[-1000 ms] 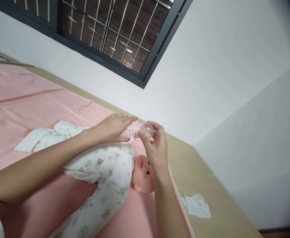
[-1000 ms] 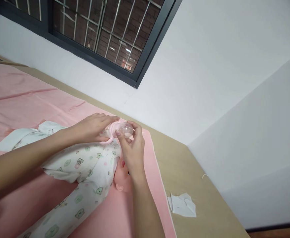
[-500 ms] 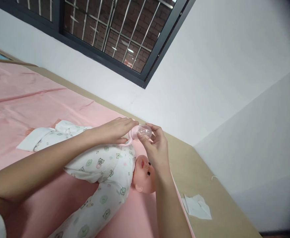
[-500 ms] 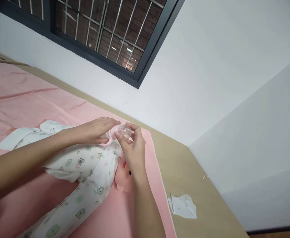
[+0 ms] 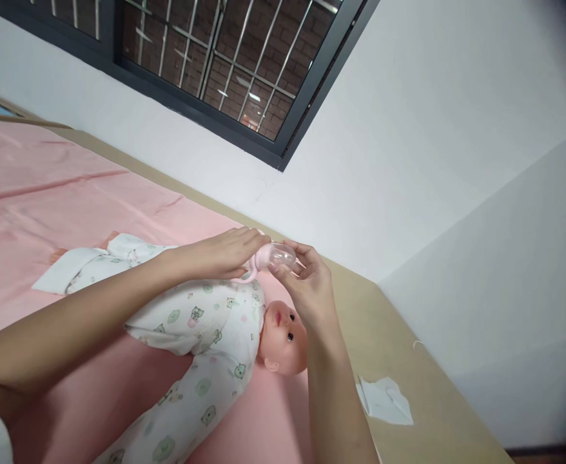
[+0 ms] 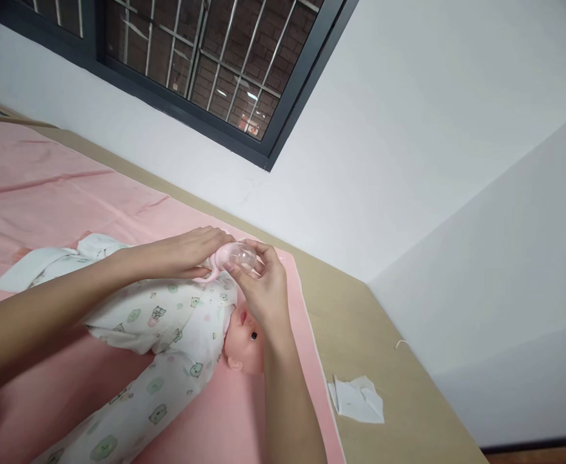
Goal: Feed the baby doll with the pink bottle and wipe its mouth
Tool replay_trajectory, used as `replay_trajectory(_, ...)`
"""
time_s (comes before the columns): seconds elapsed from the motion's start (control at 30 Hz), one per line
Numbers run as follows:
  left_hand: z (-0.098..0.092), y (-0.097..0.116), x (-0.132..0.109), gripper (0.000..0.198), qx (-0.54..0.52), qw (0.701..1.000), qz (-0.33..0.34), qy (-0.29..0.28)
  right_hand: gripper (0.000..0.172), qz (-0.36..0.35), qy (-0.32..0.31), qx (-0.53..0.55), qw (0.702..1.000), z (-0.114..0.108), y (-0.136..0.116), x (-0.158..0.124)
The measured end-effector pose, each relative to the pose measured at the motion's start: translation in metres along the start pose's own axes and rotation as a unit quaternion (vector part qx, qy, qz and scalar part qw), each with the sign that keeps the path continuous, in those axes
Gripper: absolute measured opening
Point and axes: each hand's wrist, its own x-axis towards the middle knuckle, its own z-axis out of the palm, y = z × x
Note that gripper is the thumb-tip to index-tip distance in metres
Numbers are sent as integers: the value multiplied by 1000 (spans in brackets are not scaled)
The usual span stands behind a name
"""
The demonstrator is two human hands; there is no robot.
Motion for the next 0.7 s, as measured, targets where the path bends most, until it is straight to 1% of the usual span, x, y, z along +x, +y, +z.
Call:
replay_trajectory(0.3, -1, -1, 0, 47, -16, 1000, 1, -6, 55, 13, -12, 34, 999, -2, 3, 4)
replay_trajectory(0.47, 0, -3, 0, 49, -26, 1000, 0, -7, 55, 11, -24, 29, 999, -4, 5, 5)
replay_trajectory(0.7, -4, -2, 1, 53, -45, 999, -20, 1, 56, 3, -3, 14, 1000, -2, 4, 5)
